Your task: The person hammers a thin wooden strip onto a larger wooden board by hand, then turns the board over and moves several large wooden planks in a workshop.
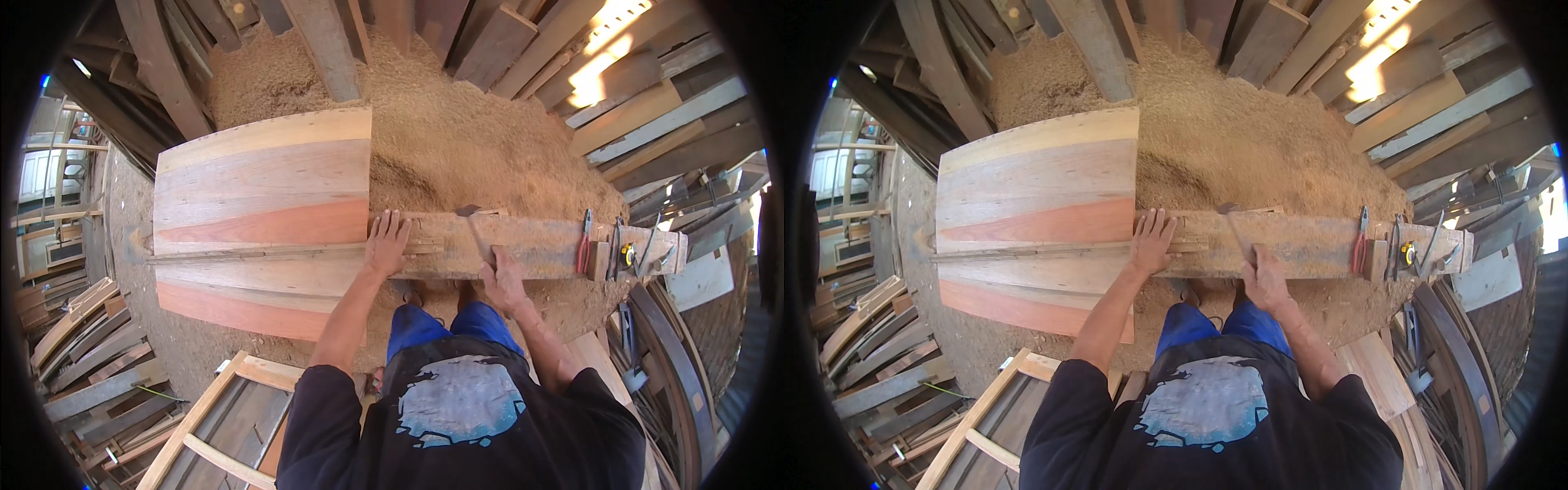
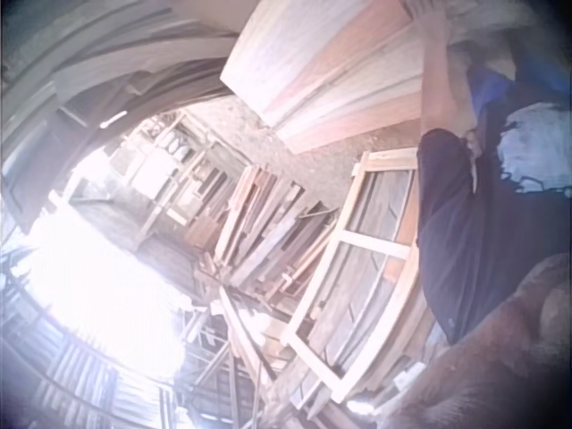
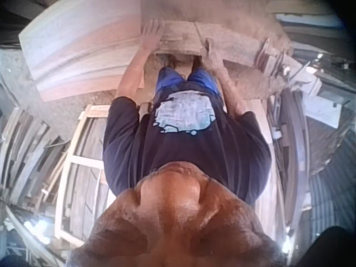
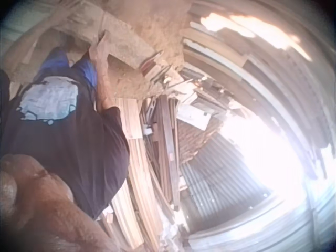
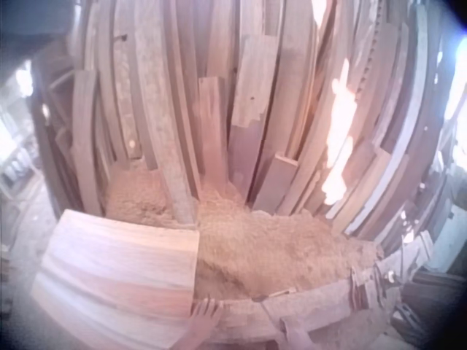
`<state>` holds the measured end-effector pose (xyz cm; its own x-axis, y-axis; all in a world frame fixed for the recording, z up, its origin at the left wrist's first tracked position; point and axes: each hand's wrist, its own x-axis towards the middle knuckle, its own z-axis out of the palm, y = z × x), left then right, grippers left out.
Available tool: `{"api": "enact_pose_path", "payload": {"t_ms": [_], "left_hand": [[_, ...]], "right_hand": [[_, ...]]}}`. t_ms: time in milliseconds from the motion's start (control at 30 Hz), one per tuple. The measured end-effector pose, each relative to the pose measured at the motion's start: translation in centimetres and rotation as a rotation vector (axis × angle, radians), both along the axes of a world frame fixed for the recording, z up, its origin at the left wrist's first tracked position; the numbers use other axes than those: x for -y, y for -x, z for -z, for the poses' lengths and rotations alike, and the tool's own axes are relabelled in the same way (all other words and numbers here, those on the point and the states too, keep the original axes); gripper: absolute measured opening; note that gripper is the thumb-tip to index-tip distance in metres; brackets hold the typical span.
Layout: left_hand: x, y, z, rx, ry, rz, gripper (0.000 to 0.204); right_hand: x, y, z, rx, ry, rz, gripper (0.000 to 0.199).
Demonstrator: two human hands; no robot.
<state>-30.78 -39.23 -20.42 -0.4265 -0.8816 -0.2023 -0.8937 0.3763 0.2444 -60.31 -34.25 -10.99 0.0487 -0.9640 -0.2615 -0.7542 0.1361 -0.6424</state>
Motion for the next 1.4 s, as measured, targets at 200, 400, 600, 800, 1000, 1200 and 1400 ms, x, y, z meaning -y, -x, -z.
{"api": "enact_pose_path", "payload": {"t_ms": [200, 400, 600, 800, 1000, 1200, 1400], "left_hand": [[-1.3, 0.0, -0.4, -0.009, 0.044, -0.059, 0.103], [-2.2, -0.3, 0.0, -0.009, 0.083, -0.043, 0.111], [-2.8, -0.1, -0.2, 0.052, -0.078, -0.08, 0.109], [-2.1, 0.0, 0.2, -0.03, 0.08, -0.032, 0.108], [-2.6, -0.2, -0.1, -0.107, 0.05, -0.059, 0.107], [-1.9, 0.1, 0.9, 0.018, 0.04, -0.069, 0.109], [-0.6, 0.9, -2.3, 0.02, -0.132, -0.111, 0.119]], "right_hand": [[-0.4, -3.2, 1.7, 0.042, -0.223, -0.103, 0.03], [-1.7, -5.8, 0.8, 0.24, 0.176, 0.039, 0.031], [0.6, -3.7, 2.5, -0.053, 0.16, 0.067, 0.027], [-0.3, -4.3, 2.4, 0.099, 0.226, -0.031, 0.029], [1.0, -5.1, -1.4, 0.058, 0.122, 0.071, 0.03], [-0.4, -4.2, 3.4, 0.047, 0.002, 0.007, 0.029], [2.4, -2.3, 0.3, 0.093, -0.044, 0.141, 0.029]]}}
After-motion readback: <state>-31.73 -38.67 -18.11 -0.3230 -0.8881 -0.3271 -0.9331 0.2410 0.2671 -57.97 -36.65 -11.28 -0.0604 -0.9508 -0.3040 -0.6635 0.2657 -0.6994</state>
